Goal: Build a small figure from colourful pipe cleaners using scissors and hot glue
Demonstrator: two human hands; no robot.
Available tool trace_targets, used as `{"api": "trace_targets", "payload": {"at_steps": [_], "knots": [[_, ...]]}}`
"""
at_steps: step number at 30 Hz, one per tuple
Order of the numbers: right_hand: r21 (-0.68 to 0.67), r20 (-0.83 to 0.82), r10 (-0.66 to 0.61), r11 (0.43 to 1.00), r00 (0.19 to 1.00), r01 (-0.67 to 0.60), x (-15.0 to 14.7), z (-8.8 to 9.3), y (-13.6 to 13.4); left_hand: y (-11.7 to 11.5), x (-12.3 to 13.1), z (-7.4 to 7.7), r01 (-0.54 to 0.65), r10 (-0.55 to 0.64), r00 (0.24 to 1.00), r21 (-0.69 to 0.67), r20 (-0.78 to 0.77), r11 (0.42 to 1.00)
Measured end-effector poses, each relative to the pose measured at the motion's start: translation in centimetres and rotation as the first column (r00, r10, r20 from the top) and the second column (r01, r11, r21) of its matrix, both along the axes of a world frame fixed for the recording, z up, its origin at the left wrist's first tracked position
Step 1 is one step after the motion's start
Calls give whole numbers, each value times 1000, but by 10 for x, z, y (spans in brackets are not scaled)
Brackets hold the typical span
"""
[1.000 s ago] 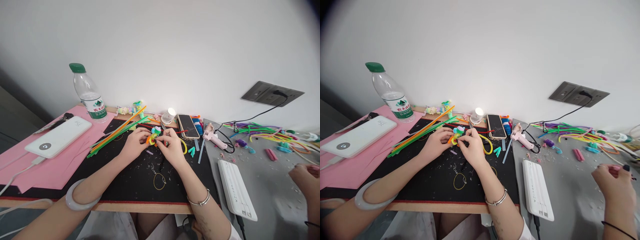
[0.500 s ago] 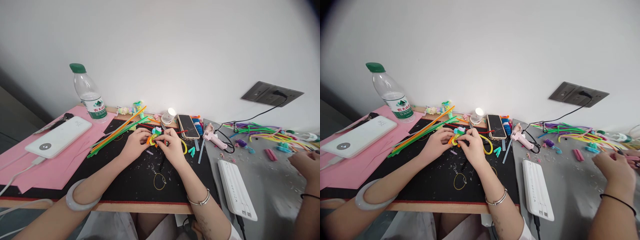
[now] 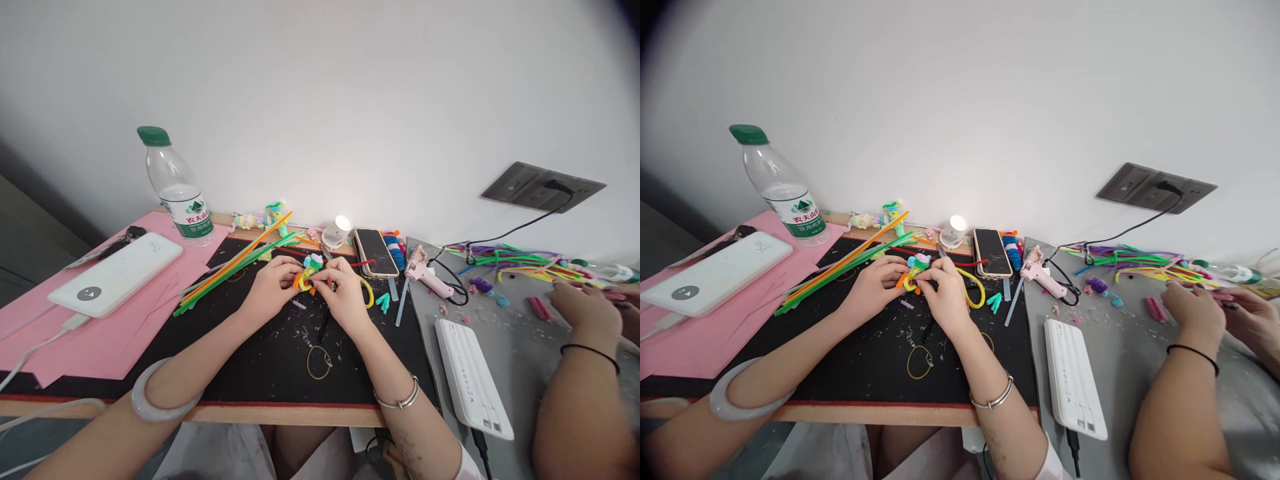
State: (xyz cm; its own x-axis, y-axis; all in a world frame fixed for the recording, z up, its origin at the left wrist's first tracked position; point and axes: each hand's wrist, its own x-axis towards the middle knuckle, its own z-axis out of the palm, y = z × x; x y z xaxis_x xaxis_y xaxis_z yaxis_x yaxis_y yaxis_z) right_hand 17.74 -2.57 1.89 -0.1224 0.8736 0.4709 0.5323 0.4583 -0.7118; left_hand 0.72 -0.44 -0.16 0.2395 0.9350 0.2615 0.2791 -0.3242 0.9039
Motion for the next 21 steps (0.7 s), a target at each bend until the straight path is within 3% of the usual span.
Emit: {"api": "trace_targets", "payload": {"at_steps": [21], "knots": [[-10,1,11,1000,1000,-11,-1,2,-1,0,0,2,-3,3,1000,9,5,1000]]}}
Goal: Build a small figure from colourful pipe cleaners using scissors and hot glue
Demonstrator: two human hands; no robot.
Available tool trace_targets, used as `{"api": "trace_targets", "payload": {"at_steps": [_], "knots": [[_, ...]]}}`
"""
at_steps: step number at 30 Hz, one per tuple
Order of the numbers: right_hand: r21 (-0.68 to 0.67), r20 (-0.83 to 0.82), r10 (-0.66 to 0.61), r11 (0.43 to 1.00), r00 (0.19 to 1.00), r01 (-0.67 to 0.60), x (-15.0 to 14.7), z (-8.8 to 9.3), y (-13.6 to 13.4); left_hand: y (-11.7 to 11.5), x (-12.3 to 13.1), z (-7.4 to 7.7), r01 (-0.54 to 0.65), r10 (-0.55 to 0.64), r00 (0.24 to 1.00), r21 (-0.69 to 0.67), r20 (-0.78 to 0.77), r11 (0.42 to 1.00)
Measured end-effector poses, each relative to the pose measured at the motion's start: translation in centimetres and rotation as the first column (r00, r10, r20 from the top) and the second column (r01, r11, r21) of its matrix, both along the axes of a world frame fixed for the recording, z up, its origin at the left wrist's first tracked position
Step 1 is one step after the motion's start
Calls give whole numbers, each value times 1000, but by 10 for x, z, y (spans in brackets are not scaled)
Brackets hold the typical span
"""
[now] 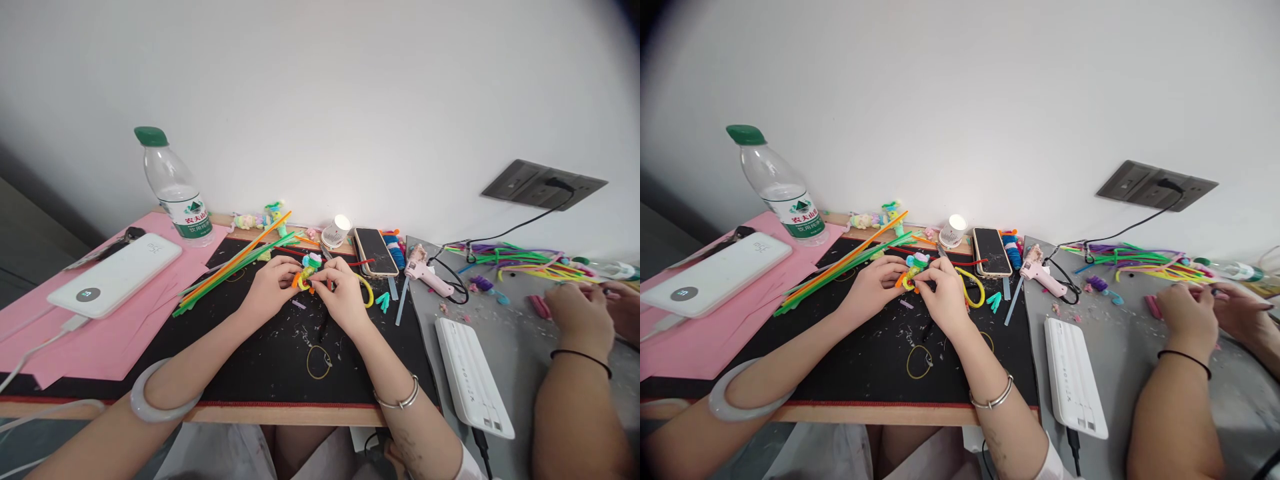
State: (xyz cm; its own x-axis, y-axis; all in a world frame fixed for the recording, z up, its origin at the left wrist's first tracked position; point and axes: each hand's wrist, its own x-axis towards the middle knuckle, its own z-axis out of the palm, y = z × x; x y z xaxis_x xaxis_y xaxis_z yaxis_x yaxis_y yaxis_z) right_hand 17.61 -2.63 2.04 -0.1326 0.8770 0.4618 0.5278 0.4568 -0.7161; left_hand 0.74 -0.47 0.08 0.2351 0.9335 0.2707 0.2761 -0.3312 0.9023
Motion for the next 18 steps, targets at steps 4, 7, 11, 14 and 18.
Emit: {"api": "trace_targets", "payload": {"at_steps": [4,7,11,14,18], "knots": [[-1,-3,0,1000,1000,0,0,1,-1,-1,0,0,-6,6,1000,3,-1,1000],[0,-5,-4,1000,1000,4,-1,1,-1,-1,0,0,-12,12,1000,7,1,1000],[-3,-8,-2,1000,1000,2,0,1,-1,0,0,0,-12,12,1000,1,1,1000],[-4,-18,-10,1000,1000,10,0,2,-2,0,0,0,-11,12,1000,-16,17,1000],[54,-93,-104,993,990,109,3,4,-3,2,0,-1,-48,52,995,-53,91,997]]}}
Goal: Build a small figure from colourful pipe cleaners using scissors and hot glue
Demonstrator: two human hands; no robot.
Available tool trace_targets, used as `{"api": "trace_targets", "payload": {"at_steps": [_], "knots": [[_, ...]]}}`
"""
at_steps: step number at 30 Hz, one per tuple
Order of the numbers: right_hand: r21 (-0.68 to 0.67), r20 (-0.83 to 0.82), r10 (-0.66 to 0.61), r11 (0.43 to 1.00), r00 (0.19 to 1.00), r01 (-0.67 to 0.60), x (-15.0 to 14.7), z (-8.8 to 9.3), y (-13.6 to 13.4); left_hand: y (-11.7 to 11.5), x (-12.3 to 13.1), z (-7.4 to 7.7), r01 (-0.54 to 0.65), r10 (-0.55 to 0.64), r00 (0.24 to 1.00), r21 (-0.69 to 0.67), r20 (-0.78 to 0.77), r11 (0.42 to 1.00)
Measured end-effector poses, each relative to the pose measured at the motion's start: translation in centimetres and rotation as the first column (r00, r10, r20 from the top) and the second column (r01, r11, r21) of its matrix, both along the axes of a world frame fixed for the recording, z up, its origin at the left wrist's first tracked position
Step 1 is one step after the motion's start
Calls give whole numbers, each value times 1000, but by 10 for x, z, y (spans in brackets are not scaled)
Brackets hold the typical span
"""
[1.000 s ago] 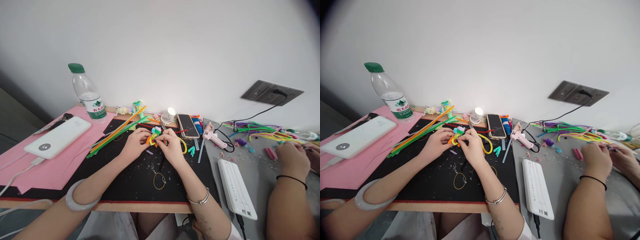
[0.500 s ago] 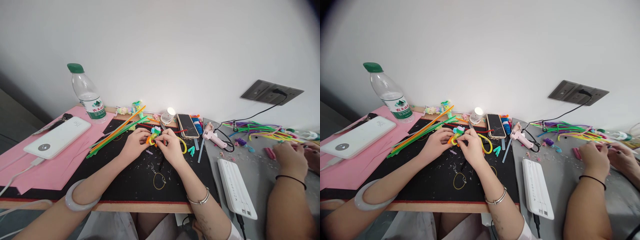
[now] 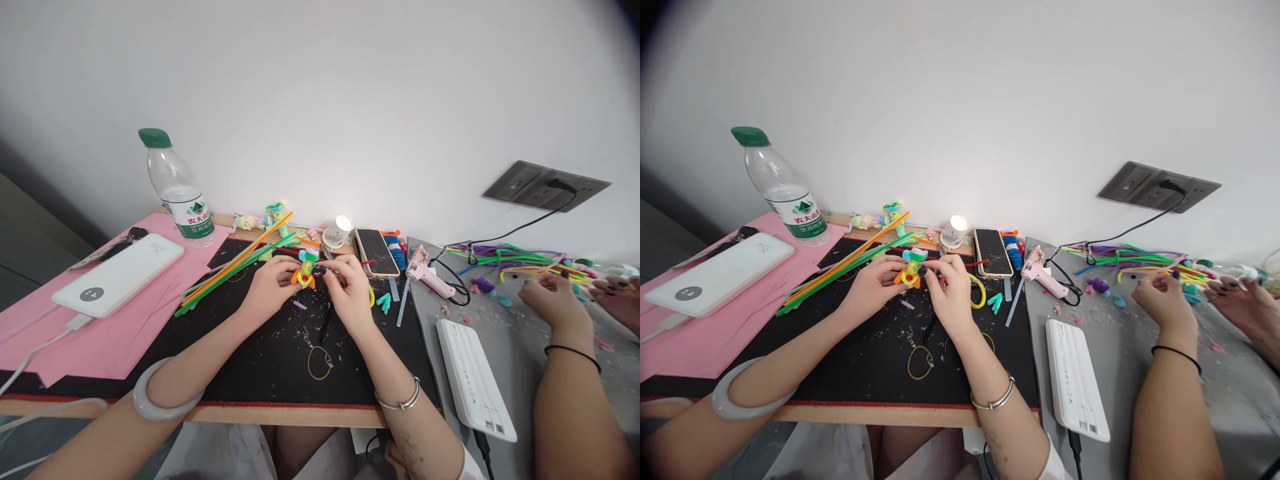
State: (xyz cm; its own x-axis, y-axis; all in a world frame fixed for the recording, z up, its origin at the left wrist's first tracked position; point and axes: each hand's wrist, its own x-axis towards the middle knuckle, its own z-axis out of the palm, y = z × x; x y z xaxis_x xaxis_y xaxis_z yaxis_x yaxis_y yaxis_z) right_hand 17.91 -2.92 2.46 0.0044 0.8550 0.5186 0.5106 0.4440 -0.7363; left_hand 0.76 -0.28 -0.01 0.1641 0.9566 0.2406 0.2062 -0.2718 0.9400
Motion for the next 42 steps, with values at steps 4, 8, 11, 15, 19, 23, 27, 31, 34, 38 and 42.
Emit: {"api": "trace_targets", "payload": {"at_steps": [4,8,11,15,19,23,27,31,34,38,42], "knots": [[27,-72,-118,992,990,120,3,0,-1,3,0,-3,-44,50,993,-61,111,997],[-6,-202,-168,985,965,171,6,-4,2,5,-2,-2,-64,95,983,-191,155,979],[-87,-253,-202,979,946,185,6,-9,6,6,-5,-1,-76,127,972,-249,195,965],[-207,-226,-173,970,959,127,6,-14,11,9,-8,0,-94,153,957,-232,248,968],[-249,-223,-113,967,968,55,5,-19,14,12,-10,0,-92,173,940,-267,296,959],[-243,-152,-43,970,987,5,8,-23,16,12,-10,2,-115,170,951,-216,257,969],[-221,-64,25,974,998,-39,8,-22,14,10,-9,3,-97,137,969,-191,207,977],[-220,-65,83,971,994,-95,5,-22,13,7,-7,2,-39,72,981,-183,177,982],[-228,-72,101,967,992,-115,3,-23,12,6,-6,2,1,41,981,-215,190,977],[-220,-90,88,970,992,-106,4,-25,13,5,-4,5,33,51,965,-314,257,949],[-238,-115,63,967,991,-89,5,-28,14,4,-3,8,55,75,946,-384,316,922]]}}
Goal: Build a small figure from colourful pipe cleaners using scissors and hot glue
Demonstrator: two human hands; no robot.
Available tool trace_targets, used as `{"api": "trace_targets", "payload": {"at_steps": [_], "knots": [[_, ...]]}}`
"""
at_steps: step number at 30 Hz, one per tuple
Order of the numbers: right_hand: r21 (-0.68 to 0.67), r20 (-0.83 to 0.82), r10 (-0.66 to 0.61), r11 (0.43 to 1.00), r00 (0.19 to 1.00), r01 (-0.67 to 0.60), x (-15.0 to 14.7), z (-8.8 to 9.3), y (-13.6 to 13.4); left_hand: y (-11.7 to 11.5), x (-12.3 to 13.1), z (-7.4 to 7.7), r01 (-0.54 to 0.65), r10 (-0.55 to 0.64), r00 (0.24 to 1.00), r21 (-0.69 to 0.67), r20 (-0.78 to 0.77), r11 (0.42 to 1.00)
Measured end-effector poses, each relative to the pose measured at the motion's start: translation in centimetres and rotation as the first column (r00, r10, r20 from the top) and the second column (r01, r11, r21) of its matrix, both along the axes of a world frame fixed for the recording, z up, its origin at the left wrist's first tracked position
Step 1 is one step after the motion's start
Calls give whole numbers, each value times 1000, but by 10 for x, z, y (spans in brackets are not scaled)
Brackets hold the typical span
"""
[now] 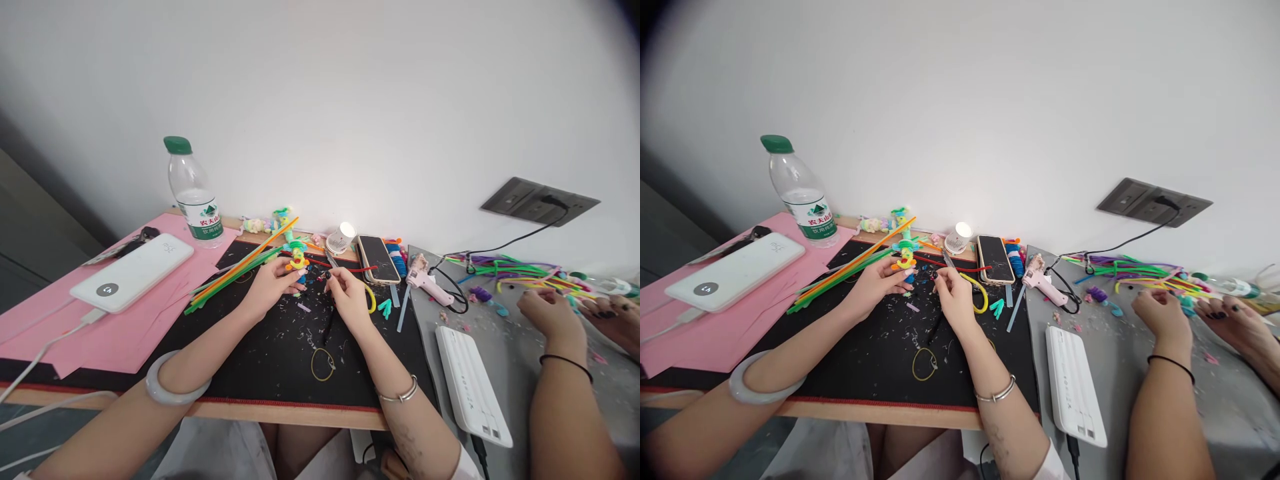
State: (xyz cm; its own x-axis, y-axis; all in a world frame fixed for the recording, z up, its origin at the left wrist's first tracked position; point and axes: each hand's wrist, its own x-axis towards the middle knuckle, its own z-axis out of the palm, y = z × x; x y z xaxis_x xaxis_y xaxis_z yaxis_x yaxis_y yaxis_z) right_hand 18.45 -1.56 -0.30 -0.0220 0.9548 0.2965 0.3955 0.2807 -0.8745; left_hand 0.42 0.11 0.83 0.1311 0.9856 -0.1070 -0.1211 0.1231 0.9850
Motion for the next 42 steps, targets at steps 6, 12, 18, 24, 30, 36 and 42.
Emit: {"api": "trace_targets", "payload": {"at_steps": [6,12,18,24,30,36,42], "knots": [[7,38,51,999,998,-51,-3,2,-2,-1,0,-3,26,-26,1000,-8,18,1000],[1,154,127,992,980,-128,-12,7,-6,-2,0,-2,57,-52,995,63,-81,996],[-18,171,121,993,978,-120,-13,8,-7,-2,-1,-2,90,-81,990,80,-113,993],[-31,155,103,995,983,-99,-14,12,-8,-1,-2,0,128,-122,985,42,-120,991],[-5,168,79,997,983,-79,-15,8,-7,1,-4,-2,118,-115,989,20,-94,993],[-21,133,98,995,986,-96,-15,7,-7,2,-5,-7,99,-93,994,89,-64,991],[37,9,-32,999,999,32,-9,2,-4,5,-6,-7,16,-15,1000,82,-10,997]]}}
